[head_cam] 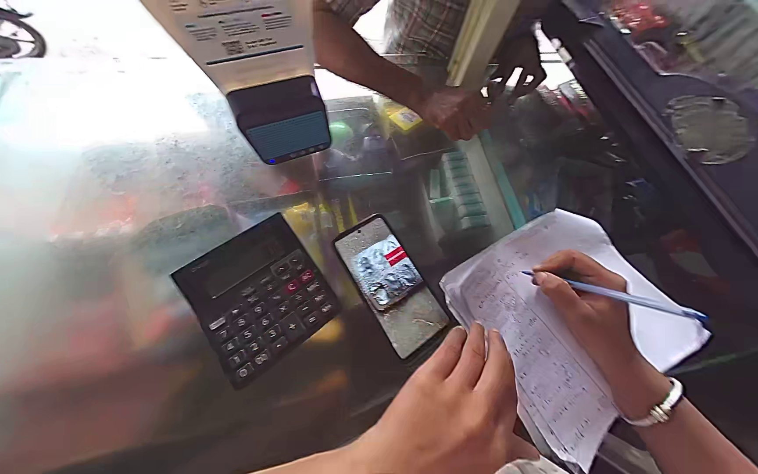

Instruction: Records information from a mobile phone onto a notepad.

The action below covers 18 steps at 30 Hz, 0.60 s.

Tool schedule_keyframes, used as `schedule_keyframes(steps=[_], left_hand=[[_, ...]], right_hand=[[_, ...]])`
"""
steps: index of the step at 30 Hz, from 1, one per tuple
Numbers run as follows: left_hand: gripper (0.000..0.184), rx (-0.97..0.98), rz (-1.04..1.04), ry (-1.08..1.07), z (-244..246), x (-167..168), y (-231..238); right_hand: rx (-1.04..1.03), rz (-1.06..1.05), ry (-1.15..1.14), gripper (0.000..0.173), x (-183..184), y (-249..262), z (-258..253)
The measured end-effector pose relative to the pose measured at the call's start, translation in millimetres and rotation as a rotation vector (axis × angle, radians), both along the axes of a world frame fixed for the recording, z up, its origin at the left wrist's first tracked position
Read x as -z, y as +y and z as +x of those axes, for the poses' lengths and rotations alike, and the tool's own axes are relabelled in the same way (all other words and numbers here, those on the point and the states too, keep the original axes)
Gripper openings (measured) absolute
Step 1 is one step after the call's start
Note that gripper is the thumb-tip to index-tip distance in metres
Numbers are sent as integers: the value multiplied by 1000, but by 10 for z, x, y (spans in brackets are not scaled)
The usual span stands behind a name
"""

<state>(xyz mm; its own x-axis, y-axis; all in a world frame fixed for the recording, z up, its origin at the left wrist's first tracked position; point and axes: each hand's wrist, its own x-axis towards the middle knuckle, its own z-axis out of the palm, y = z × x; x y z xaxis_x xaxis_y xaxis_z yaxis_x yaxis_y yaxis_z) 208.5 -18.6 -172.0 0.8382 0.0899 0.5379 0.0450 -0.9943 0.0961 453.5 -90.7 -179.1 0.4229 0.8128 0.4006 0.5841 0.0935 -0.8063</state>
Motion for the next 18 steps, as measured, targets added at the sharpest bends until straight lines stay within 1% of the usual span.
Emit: schedule_keyframes(steps=[2,4,6,7,8,10,14,16,18], left_hand=[[82,-32,24,63,212,-11,-218],[102,-154,-22,140,413,-41,-380],[113,-259,-57,331,550,-109,-458],[114,-291,-75,436,599,-133,-482],[112,-317,-41,474,634,-110,-505],[110,-338,29,446,650,-26,-536],[108,-326,16,426,647,-27,-530],[106,-319,-8,456,637,-52,-532],[105,-318,4,457,636,-47,-525]], right_hand=[[24,9,60,6,-2,-16,-2],[49,14,113,10,-18,-16,4],[69,7,158,13,-26,-10,-4],[78,-3,158,13,-25,-4,-9],[82,-20,143,13,-24,-8,-11],[66,-67,117,12,-49,-39,-3],[28,-154,18,9,-141,-64,112],[20,-165,-31,9,-121,-54,148],[-1,-127,-55,10,-68,-56,148]])
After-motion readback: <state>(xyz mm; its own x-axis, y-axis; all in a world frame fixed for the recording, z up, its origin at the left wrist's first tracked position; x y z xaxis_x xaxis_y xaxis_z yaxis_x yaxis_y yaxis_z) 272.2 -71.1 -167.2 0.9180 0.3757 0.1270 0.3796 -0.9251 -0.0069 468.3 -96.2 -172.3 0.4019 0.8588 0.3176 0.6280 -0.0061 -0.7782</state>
